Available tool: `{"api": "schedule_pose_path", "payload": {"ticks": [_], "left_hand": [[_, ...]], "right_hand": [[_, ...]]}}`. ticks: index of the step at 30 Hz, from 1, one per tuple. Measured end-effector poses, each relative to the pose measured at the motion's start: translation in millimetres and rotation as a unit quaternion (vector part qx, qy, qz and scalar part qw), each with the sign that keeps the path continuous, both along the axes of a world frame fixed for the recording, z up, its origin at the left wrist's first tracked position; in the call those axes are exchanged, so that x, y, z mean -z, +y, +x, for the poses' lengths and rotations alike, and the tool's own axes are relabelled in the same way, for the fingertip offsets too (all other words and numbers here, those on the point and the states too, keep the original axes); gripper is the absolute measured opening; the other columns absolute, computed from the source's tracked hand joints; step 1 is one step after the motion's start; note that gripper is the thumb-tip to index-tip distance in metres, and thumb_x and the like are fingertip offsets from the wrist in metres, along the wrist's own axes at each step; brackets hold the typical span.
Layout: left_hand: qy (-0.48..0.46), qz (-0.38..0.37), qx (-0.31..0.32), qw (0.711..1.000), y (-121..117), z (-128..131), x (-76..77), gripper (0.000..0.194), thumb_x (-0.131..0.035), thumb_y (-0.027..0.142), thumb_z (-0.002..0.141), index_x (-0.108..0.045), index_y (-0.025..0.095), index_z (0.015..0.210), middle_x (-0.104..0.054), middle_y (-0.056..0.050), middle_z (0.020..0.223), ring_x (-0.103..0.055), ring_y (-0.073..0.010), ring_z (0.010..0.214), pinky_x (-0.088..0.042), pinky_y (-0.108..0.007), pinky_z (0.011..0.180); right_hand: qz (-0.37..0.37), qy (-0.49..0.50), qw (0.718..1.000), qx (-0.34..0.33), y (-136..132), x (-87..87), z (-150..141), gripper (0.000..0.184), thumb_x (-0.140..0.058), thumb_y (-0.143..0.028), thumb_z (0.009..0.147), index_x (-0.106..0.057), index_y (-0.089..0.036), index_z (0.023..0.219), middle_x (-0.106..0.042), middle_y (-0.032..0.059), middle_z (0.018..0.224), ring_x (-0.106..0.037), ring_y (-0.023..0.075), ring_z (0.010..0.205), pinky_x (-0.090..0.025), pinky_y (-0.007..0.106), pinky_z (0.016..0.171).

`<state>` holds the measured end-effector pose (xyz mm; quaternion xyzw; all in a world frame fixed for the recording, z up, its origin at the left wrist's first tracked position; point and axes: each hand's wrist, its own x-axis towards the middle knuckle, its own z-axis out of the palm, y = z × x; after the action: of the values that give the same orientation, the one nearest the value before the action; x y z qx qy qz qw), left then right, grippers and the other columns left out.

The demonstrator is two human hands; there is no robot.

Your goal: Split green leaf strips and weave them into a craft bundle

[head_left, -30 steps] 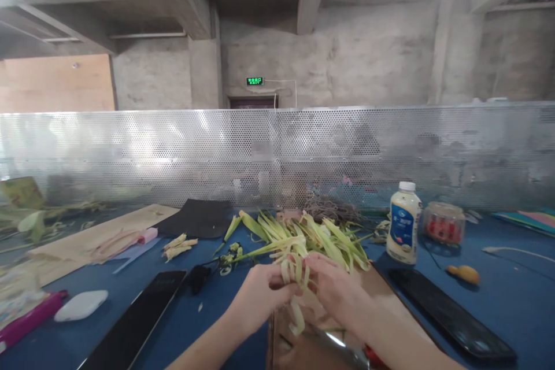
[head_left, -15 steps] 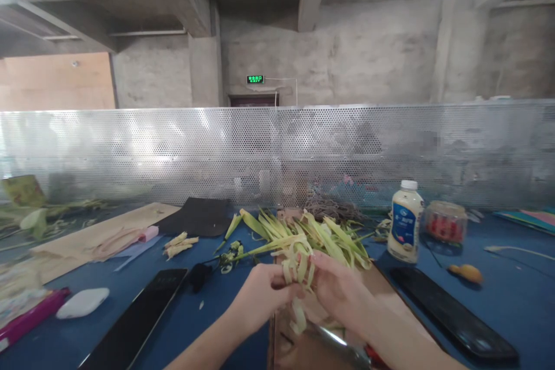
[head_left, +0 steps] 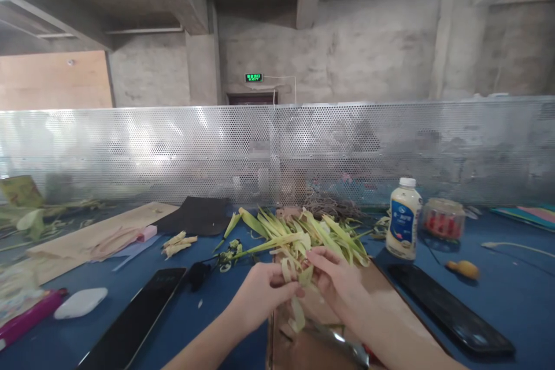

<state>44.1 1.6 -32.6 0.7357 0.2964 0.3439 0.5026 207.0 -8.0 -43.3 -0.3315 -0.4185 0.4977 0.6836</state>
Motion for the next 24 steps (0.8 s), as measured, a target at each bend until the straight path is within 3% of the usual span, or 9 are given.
{"api": "schedule_pose_path", "payload": {"ticks": [2, 4, 8, 14, 19, 24], "left_hand": [[-0.007, -0.014, 0.007, 1.0, -0.1, 0.0, 0.9, 0.021, -0.059, 0.026, 0.072, -0.067, 0.01, 0.083, -0.068, -0.008, 0.083, -0.06, -0.0199, 0.08, -0.043, -0.026, 0.07], [-0.016, -0.031, 0.011, 0.999, -0.7, 0.7, 0.9, 0.022, -0.059, 0.027, 0.072, -0.067, 0.01, 0.083, -0.069, -0.008, 0.084, -0.061, -0.0187, 0.079, -0.043, -0.025, 0.068], [-0.019, -0.068, 0.007, 0.997, -3.3, 3.1, -0.9, 0.021, -0.06, 0.026, 0.07, -0.067, 0.01, 0.083, -0.069, -0.007, 0.082, -0.059, -0.0143, 0.069, -0.04, -0.022, 0.061], [-0.03, -0.117, -0.011, 0.993, -7.3, 4.7, -0.8, 0.018, -0.062, 0.024, 0.067, -0.068, 0.009, 0.076, -0.068, -0.006, 0.072, -0.048, -0.0075, 0.052, -0.031, -0.019, 0.051], [-0.05, -0.174, -0.014, 0.983, -7.1, 5.6, 2.5, 0.028, -0.065, 0.032, 0.066, -0.068, 0.008, 0.081, -0.068, -0.01, 0.079, -0.045, -0.0072, 0.052, -0.031, -0.02, 0.053], [-0.08, -0.206, -0.007, 0.975, -8.4, 6.3, 1.2, 0.029, -0.069, 0.033, 0.063, -0.067, 0.008, 0.078, -0.068, -0.01, 0.079, -0.042, -0.0051, 0.05, -0.03, -0.019, 0.053]], "right_hand": [[-0.011, -0.028, 0.999, 0.018, 4.5, 5.7, 2.5, 0.023, -0.073, -0.031, 0.06, -0.057, -0.018, 0.071, -0.058, -0.0003, 0.069, -0.055, 0.0139, 0.062, -0.043, 0.025, 0.058], [-0.022, -0.115, 0.99, 0.073, 6.8, 8.5, 5.2, 0.028, -0.071, -0.034, 0.061, -0.057, -0.019, 0.081, -0.057, -0.0004, 0.07, -0.055, 0.0159, 0.065, -0.043, 0.028, 0.06], [-0.014, -0.328, 0.92, 0.212, 2.8, 4.2, 7.4, 0.036, -0.066, -0.035, 0.06, -0.058, -0.018, 0.091, -0.058, 0.0008, 0.071, -0.053, 0.0191, 0.065, -0.043, 0.032, 0.063], [0.036, -0.411, 0.874, 0.255, -4.1, 2.1, 5.0, 0.046, -0.057, -0.036, 0.066, -0.055, -0.016, 0.108, -0.058, 0.0074, 0.098, -0.054, 0.0228, 0.081, -0.044, 0.034, 0.072], [-0.028, -0.409, 0.881, 0.236, -2.5, 4.7, 4.5, 0.057, -0.057, -0.042, 0.065, -0.055, -0.011, 0.112, -0.057, 0.0123, 0.107, -0.055, 0.0249, 0.088, -0.043, 0.036, 0.079], [-0.098, -0.362, 0.91, 0.177, 0.2, 5.0, 4.5, 0.046, -0.047, -0.04, 0.07, -0.058, -0.01, 0.103, -0.06, 0.0139, 0.109, -0.055, 0.0255, 0.1, -0.043, 0.035, 0.086]]}}
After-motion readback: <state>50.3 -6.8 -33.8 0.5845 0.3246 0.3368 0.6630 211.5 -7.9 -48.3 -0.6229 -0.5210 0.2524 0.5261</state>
